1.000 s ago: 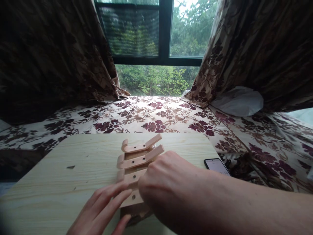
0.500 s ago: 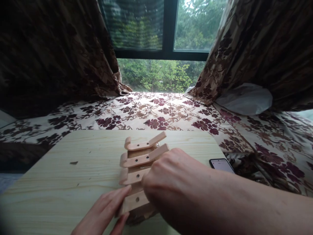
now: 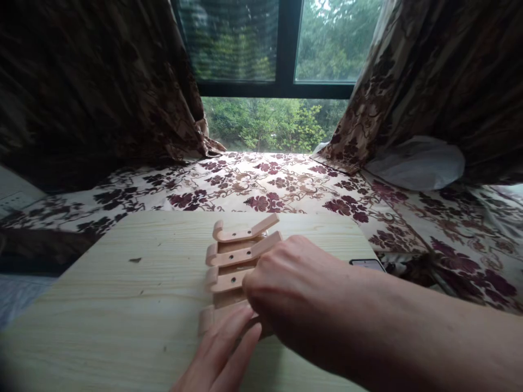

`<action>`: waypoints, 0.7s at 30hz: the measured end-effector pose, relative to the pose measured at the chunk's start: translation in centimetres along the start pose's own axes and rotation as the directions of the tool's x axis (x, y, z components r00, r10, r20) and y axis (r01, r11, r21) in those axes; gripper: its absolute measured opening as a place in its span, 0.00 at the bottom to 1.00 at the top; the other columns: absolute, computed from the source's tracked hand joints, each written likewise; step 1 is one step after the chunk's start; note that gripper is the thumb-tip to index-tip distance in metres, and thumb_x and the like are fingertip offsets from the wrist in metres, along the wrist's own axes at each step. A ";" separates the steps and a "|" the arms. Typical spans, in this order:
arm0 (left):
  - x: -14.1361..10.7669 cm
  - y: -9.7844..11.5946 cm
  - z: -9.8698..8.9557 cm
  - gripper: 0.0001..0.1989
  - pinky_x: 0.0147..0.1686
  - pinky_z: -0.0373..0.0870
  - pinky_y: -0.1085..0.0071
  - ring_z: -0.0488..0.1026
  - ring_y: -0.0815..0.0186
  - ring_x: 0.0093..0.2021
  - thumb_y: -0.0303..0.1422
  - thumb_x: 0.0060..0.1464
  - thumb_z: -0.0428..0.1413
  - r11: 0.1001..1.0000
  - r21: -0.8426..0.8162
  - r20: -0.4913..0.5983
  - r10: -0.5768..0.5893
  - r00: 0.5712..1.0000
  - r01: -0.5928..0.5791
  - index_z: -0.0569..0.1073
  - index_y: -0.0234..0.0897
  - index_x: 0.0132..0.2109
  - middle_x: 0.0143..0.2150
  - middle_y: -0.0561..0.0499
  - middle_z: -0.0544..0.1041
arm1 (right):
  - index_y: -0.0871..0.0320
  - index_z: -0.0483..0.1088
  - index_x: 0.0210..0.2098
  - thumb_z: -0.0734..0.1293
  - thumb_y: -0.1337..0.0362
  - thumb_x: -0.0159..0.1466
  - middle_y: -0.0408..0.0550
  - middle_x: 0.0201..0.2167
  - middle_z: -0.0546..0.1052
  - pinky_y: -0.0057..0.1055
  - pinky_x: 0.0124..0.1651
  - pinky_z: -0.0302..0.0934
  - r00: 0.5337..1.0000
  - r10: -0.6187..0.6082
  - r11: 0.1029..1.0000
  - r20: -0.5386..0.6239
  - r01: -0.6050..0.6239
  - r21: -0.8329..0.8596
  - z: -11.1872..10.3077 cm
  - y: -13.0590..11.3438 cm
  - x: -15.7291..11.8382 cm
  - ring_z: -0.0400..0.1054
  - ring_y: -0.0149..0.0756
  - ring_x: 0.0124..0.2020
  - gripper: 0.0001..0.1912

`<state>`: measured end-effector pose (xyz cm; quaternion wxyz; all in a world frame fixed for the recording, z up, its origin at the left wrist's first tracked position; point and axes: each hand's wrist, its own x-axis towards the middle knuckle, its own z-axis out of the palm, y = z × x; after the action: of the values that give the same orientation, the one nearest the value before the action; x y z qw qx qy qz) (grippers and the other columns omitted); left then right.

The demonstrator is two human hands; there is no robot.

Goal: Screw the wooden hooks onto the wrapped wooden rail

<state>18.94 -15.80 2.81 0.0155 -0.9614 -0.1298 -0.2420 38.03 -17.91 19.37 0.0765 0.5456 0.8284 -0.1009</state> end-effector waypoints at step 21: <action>2.0 0.7 1.2 0.24 0.40 0.71 0.70 0.73 0.62 0.46 0.41 0.63 0.36 0.967 0.230 -0.095 -0.094 0.991 0.114 0.69 0.31 0.51 0.48 0.47 0.76 | 0.58 0.70 0.25 0.62 0.71 0.59 0.41 0.18 0.68 0.29 0.20 0.41 0.998 -0.065 0.993 0.009 0.065 -0.098 0.5 0.4 1.2 0.47 0.28 0.17 0.08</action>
<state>21.33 -15.87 2.70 0.1217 -0.9337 -0.2070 -0.2656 37.91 -16.81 18.56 0.1022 0.5136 0.8495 -0.0643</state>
